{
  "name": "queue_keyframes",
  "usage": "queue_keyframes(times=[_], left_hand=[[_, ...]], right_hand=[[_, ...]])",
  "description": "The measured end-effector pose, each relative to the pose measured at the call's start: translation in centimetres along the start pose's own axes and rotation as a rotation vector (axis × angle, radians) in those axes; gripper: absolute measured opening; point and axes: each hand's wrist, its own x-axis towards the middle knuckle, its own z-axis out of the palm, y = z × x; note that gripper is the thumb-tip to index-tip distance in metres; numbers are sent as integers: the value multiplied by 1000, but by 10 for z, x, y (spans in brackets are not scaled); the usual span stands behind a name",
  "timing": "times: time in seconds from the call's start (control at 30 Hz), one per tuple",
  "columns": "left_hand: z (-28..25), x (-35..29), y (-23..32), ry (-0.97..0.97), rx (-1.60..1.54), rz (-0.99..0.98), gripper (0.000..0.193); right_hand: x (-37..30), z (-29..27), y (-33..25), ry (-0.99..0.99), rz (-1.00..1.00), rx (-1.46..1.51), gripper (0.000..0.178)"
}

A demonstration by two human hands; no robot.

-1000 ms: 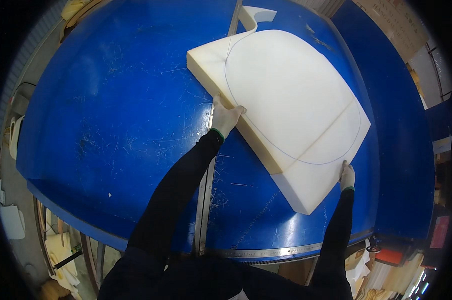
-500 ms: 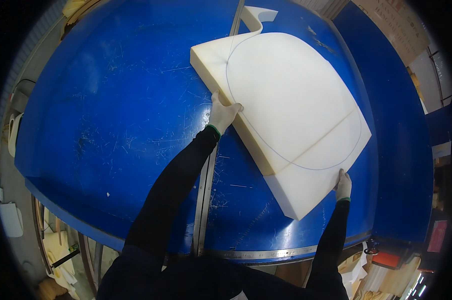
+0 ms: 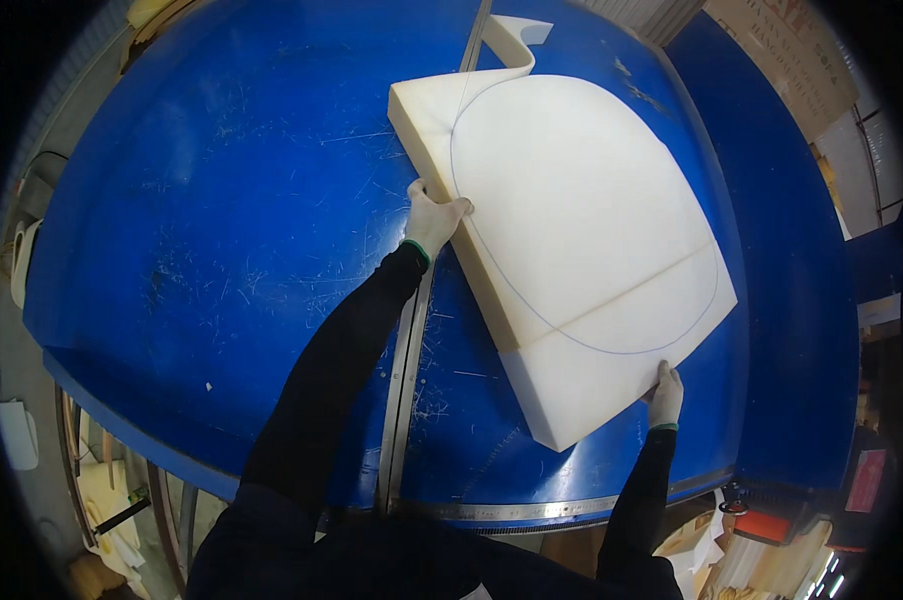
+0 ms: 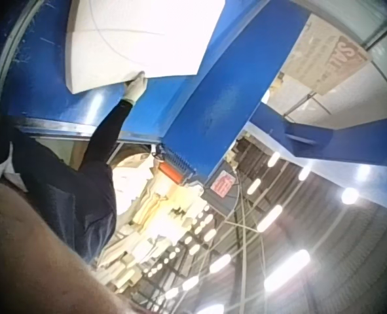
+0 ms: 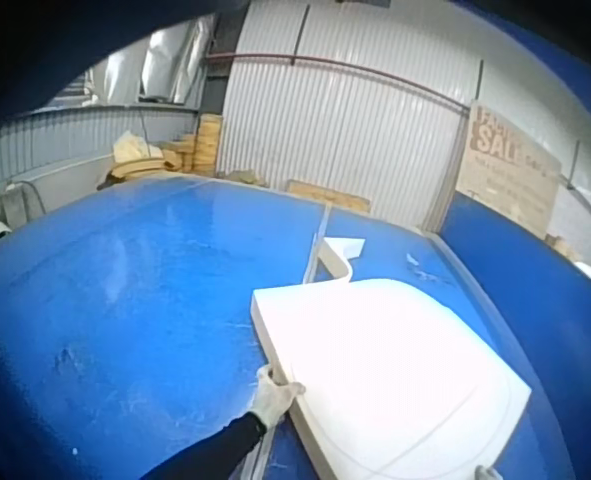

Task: The person uses a vertical band saw to cut a large white foam sheet into a circular shape. They guide the foam along a pre-drawn line, remove the cut piece, and discard the offcuts into a nearby bin. The process is repeated with a second foam sheet.

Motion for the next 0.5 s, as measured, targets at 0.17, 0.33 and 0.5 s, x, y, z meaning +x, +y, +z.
queue_keyframes(times=[0.17,0.33,0.5], left_hand=[[-10,0,12,36,74,-19,103],[-15,11,10,86,159,-38,101],[-17,19,12,105,196,-47,105]], right_hand=[[-19,6,8,-22,-39,-22,35],[-43,16,8,-33,9,-14,34],[-60,19,14,-36,40,3,32]])
